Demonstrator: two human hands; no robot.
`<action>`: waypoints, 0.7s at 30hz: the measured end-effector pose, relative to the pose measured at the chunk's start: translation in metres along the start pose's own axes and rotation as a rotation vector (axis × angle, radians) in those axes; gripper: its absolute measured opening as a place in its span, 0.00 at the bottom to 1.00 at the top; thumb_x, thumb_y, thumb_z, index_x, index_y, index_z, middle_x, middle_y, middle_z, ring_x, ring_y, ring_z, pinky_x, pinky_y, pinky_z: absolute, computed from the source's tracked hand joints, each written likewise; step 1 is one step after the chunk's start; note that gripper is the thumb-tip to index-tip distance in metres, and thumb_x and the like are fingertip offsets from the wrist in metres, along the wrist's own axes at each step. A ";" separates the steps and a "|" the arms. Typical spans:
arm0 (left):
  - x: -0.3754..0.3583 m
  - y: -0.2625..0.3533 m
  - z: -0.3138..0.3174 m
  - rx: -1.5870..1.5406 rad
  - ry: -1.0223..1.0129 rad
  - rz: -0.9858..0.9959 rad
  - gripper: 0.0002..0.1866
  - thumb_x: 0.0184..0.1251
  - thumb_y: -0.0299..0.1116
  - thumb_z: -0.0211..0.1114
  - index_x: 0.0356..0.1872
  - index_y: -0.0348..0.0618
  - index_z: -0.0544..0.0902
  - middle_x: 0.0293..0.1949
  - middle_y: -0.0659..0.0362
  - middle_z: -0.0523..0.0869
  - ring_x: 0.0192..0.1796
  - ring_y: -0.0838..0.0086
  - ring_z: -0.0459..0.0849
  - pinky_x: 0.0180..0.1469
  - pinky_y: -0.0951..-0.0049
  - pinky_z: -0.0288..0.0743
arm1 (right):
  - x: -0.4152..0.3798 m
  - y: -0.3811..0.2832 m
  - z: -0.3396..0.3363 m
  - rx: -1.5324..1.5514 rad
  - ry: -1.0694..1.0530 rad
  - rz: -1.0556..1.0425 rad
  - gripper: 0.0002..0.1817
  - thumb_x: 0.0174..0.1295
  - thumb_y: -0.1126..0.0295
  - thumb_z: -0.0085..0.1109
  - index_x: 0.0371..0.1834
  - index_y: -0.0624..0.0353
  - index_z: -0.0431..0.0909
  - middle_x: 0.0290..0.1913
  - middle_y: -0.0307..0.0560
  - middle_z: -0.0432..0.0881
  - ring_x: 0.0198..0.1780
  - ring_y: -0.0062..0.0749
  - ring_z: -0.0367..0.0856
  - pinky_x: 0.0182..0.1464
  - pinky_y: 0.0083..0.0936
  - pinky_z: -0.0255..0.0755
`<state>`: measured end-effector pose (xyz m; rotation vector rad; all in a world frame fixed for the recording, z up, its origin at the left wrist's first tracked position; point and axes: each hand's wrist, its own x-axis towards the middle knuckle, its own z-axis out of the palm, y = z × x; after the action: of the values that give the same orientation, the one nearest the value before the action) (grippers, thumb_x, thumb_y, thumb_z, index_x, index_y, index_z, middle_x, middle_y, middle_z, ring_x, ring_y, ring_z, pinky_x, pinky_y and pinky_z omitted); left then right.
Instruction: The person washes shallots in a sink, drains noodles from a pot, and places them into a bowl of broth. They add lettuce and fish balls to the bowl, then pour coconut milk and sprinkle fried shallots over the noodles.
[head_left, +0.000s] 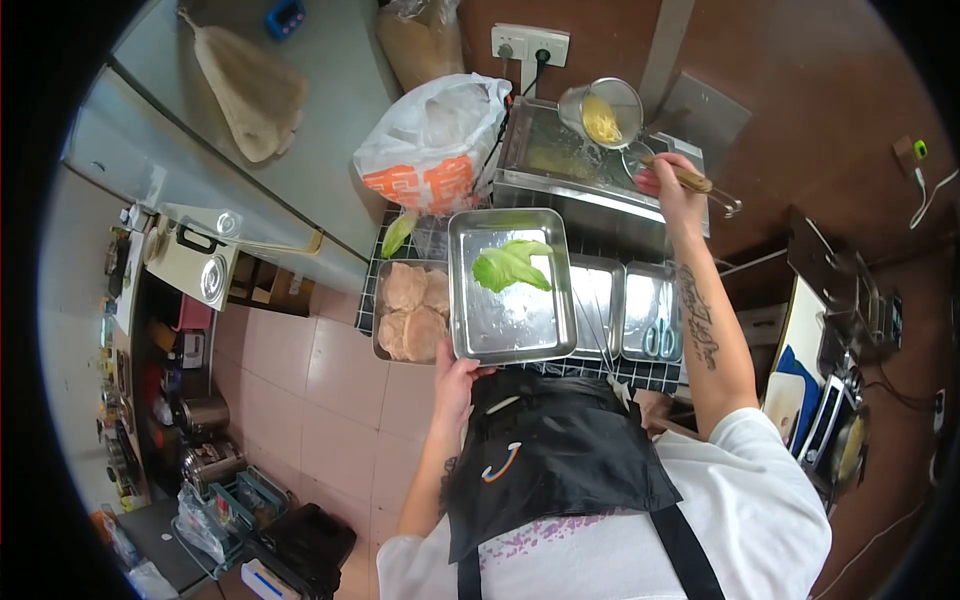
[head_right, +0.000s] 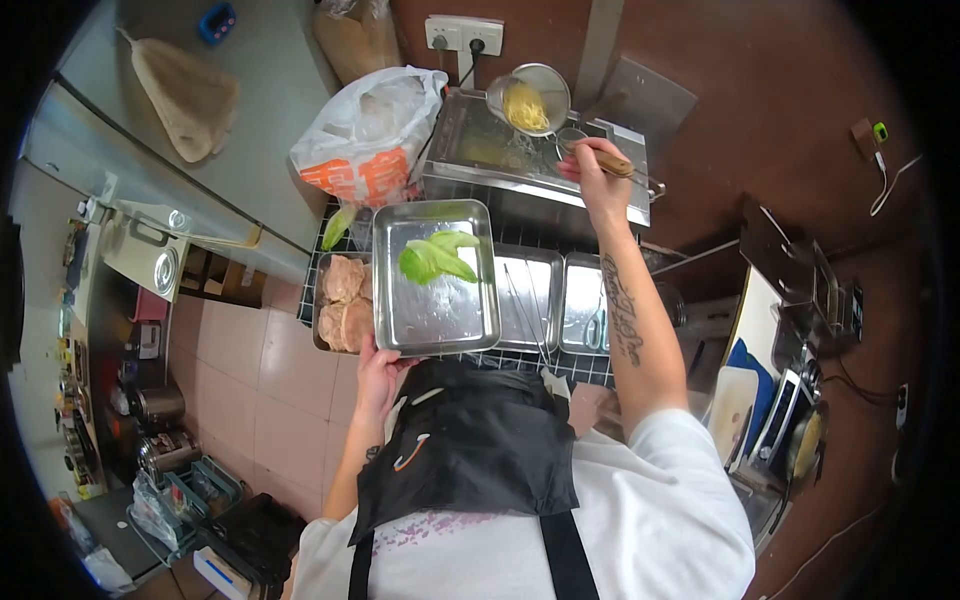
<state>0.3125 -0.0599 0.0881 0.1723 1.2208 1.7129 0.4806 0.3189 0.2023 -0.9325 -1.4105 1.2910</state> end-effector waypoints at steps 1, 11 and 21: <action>0.000 -0.001 -0.001 -0.003 0.002 -0.004 0.25 0.62 0.23 0.52 0.63 0.38 0.65 0.55 0.51 0.80 0.50 0.63 0.85 0.51 0.62 0.82 | -0.002 0.008 -0.001 0.057 -0.007 -0.037 0.09 0.70 0.71 0.57 0.41 0.68 0.81 0.33 0.52 0.86 0.30 0.34 0.89 0.35 0.27 0.86; 0.020 0.020 0.010 0.034 -0.065 -0.017 0.26 0.62 0.22 0.53 0.63 0.39 0.64 0.54 0.49 0.80 0.50 0.62 0.85 0.51 0.63 0.83 | 0.003 -0.069 -0.001 0.077 0.008 -0.113 0.09 0.73 0.71 0.56 0.44 0.69 0.80 0.37 0.56 0.87 0.35 0.36 0.90 0.39 0.28 0.87; 0.029 0.034 0.017 0.065 -0.074 0.017 0.24 0.61 0.21 0.52 0.61 0.40 0.65 0.55 0.49 0.80 0.51 0.61 0.86 0.51 0.61 0.83 | 0.026 -0.133 -0.002 0.163 0.001 -0.347 0.11 0.71 0.71 0.56 0.45 0.70 0.80 0.37 0.58 0.87 0.37 0.41 0.91 0.42 0.32 0.88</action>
<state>0.2870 -0.0266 0.1114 0.2829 1.2240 1.6680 0.4858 0.3254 0.3375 -0.5501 -1.3719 1.1218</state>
